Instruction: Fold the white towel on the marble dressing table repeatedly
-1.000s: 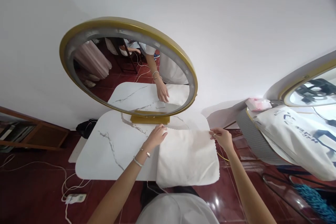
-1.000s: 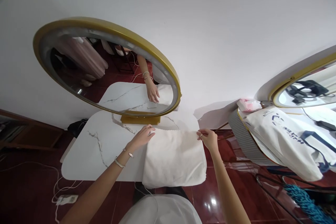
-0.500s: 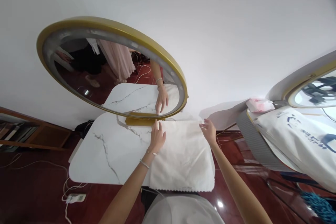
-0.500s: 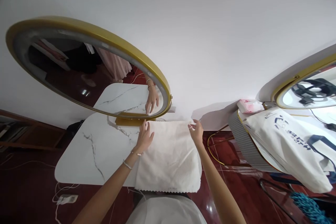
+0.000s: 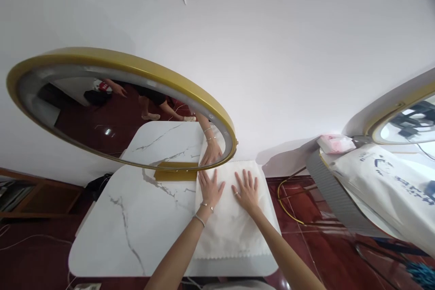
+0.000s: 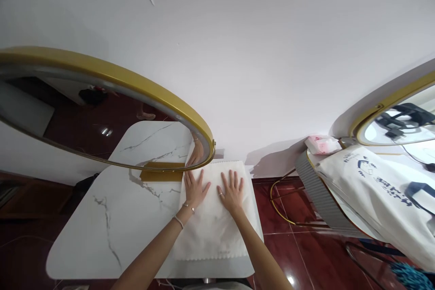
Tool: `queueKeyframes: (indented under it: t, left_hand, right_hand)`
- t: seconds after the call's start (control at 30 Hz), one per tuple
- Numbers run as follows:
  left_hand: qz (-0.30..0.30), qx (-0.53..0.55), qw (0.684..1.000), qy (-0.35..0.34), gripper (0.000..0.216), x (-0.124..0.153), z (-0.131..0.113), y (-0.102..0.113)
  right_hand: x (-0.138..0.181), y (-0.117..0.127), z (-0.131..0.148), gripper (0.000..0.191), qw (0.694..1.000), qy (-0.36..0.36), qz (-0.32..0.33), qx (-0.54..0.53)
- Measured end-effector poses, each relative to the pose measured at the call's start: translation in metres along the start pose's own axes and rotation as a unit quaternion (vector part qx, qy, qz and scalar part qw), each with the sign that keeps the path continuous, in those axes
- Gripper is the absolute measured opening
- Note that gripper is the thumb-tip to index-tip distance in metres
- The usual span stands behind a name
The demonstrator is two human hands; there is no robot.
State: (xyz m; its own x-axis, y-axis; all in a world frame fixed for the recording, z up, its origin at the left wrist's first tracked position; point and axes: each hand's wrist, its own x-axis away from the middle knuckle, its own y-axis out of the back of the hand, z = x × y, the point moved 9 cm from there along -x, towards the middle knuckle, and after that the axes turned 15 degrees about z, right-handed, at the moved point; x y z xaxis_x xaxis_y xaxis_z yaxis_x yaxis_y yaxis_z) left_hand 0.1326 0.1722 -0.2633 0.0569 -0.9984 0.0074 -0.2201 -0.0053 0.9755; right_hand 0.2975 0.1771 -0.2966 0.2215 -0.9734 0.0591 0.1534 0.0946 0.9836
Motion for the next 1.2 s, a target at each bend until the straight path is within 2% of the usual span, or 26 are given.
queueKeyframes:
  t: [0.13, 0.27, 0.37, 0.43, 0.57, 0.67, 0.77, 0.9, 1.03, 1.13, 1.2]
  left_hand:
    - [0.040, -0.013, 0.999, -0.010, 0.057, -0.051, -0.003, -0.004]
    - [0.038, -0.009, 0.997, -0.061, 0.061, -0.086, -0.008, -0.002]
    - [0.039, -0.004, 0.995, -0.087, 0.053, -0.077, -0.013, -0.002]
    - [0.028, -0.009, 0.994, -0.107, 0.049, -0.051, -0.019, -0.001]
    - [-0.015, -0.031, 0.992, -0.125, 0.052, 0.014, -0.022, -0.001]
    - [-0.032, -0.040, 0.990, -0.130, 0.056, 0.038, -0.024, -0.006]
    - [-0.016, -0.050, 0.987, -0.149, 0.053, 0.026, -0.032, -0.013]
    - [0.029, -0.034, 0.986, -0.164, 0.048, -0.027, -0.043, -0.015]
    - [0.037, -0.008, 0.986, -0.161, 0.046, -0.072, -0.050, -0.012]
    - [0.024, -0.007, 0.990, -0.138, 0.045, -0.070, -0.051, -0.011]
    - [0.016, -0.002, 0.992, -0.124, 0.045, -0.046, -0.046, -0.011]
  right_hand:
    - [-0.042, 0.006, -0.006, 0.055, 1.000, -0.002, 0.010, 0.009]
    - [-0.072, 0.008, -0.011, 0.057, 0.999, -0.013, 0.029, 0.005]
    - [-0.069, 0.009, -0.013, 0.057, 0.999, -0.022, 0.039, -0.002]
    - [-0.051, 0.011, -0.012, 0.057, 0.999, -0.023, 0.026, -0.003]
    - [0.008, 0.010, -0.004, 0.059, 1.000, -0.005, -0.008, 0.000]
    - [0.031, 0.007, -0.003, 0.057, 1.000, -0.008, -0.006, -0.012]
    - [0.017, 0.008, -0.014, 0.056, 0.998, -0.049, 0.027, -0.037]
    - [-0.033, 0.014, -0.028, 0.059, 0.995, -0.072, 0.063, -0.032]
    - [-0.072, 0.015, -0.037, 0.059, 0.994, -0.075, 0.076, -0.025]
    - [-0.078, 0.020, -0.039, 0.058, 0.996, -0.065, 0.037, -0.040]
    - [-0.069, 0.028, -0.037, 0.051, 0.997, -0.041, -0.015, -0.056]
